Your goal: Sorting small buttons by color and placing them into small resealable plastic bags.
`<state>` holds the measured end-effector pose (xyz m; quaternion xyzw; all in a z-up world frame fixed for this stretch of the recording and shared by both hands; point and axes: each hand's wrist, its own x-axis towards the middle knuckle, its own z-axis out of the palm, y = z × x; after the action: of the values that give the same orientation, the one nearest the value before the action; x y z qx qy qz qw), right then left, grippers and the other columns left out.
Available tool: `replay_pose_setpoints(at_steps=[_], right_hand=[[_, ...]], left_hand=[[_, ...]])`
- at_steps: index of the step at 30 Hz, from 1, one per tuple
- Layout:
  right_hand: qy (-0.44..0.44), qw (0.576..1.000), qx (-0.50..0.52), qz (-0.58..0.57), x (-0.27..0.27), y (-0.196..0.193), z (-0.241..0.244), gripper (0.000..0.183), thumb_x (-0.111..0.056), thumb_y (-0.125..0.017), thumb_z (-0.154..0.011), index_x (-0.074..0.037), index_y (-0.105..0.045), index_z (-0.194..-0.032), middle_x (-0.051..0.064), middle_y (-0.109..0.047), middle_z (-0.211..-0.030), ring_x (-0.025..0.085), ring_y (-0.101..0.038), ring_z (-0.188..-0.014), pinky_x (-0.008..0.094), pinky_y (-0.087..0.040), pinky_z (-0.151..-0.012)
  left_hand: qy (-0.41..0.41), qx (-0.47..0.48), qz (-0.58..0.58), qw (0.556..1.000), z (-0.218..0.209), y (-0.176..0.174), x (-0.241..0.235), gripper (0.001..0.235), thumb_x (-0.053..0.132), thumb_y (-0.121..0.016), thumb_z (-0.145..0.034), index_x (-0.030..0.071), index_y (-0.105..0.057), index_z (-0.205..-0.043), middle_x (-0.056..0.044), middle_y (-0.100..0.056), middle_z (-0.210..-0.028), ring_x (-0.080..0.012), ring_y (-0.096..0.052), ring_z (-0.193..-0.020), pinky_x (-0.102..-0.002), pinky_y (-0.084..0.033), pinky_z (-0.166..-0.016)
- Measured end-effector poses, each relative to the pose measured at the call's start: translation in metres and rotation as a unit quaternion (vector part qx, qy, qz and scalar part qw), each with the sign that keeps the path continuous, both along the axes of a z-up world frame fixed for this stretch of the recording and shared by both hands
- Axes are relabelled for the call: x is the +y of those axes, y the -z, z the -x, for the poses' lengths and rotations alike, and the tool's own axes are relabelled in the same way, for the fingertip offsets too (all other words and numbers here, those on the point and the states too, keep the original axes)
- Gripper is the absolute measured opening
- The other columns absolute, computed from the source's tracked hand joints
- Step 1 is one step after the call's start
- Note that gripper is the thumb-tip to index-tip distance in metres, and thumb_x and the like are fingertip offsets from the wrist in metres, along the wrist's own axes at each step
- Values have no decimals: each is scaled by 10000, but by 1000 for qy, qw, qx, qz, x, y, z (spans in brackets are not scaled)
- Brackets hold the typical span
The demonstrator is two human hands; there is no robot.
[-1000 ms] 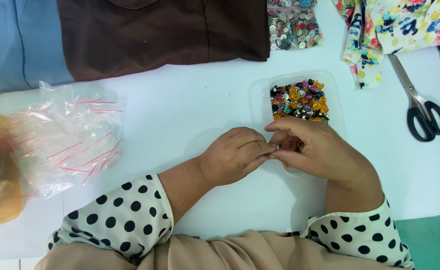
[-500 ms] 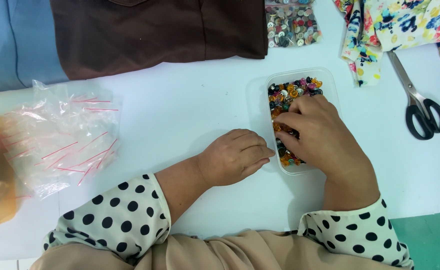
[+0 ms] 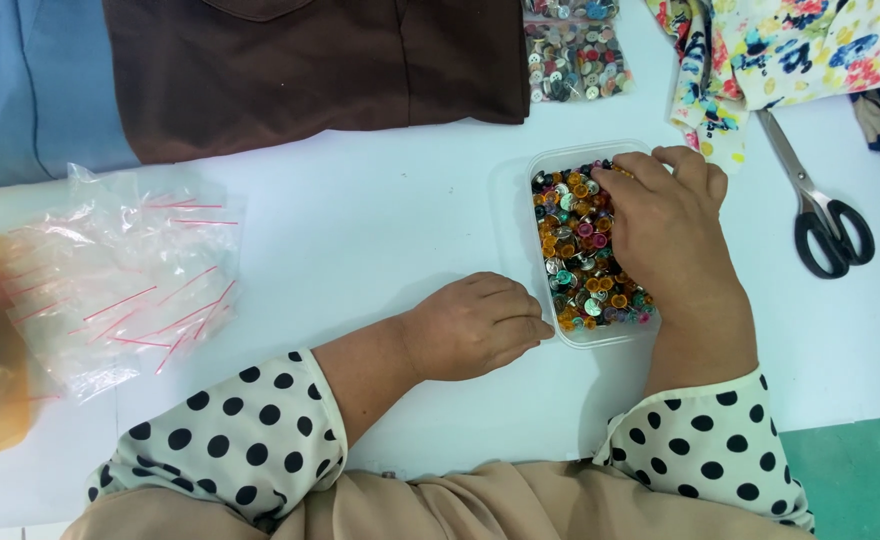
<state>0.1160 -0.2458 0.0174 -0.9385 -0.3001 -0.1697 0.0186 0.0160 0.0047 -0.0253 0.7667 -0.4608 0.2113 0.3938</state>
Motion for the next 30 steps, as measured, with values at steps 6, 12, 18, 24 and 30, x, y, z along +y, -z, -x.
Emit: replay_pose_setpoints(at_steps=[6, 12, 18, 24, 30], right_hand=[[-22, 996, 41, -78, -13, -8, 1, 349, 134, -612, -912, -162, -754, -1033, -16, -695, -1030, 309, -554, -1078, 456, -364, -932], [2, 997, 6, -74, -10, 2, -4, 298, 70, -671, -948, -153, -789, -1108, 2, -677, -999, 266, -542, -1051, 412, -382, -947], [45, 999, 24, -15, -5, 0, 2, 179, -59, -706, -976, -174, -791, -1084, 13, -631, -992, 230, -505, -1081, 400, -373, -986], [58, 996, 61, -5, -11, 3, 1, 162, -108, -758, -927, -170, -796, -1071, 29, -649, -1035, 255, -522, -1114, 424, -407, -989], [58, 997, 53, -4, -14, 8, -7, 131, -111, -783, -901, -157, -802, -1021, 27, -674, -934, 275, -594, -1029, 408, -447, -897]], left_hand=[[-4, -3, -12, 1000, 1, -1, 1, 131, 72, -709, -1001, 77, -716, -1131, -87, -675, -1098, -267, -673, -972, -399, -576, -882], [-28, 6, -35, 999, 2, -10, -1, 70, 140, -676, -1007, 99, -695, -1060, -49, -654, -1015, -222, -677, -949, -371, -581, -887], [-59, 1, -67, 996, 3, -18, -1, 92, 218, -639, -1016, 138, -672, -987, -7, -636, -934, -164, -681, -938, -327, -590, -910], [-61, 0, -69, 996, 4, -15, -2, 100, 221, -634, -1019, 137, -677, -986, -4, -636, -934, -159, -683, -942, -322, -589, -911], [-60, -15, -52, 997, 6, -25, -4, 79, 191, -661, -1002, 122, -684, -970, -11, -640, -915, -175, -689, -920, -331, -600, -889]])
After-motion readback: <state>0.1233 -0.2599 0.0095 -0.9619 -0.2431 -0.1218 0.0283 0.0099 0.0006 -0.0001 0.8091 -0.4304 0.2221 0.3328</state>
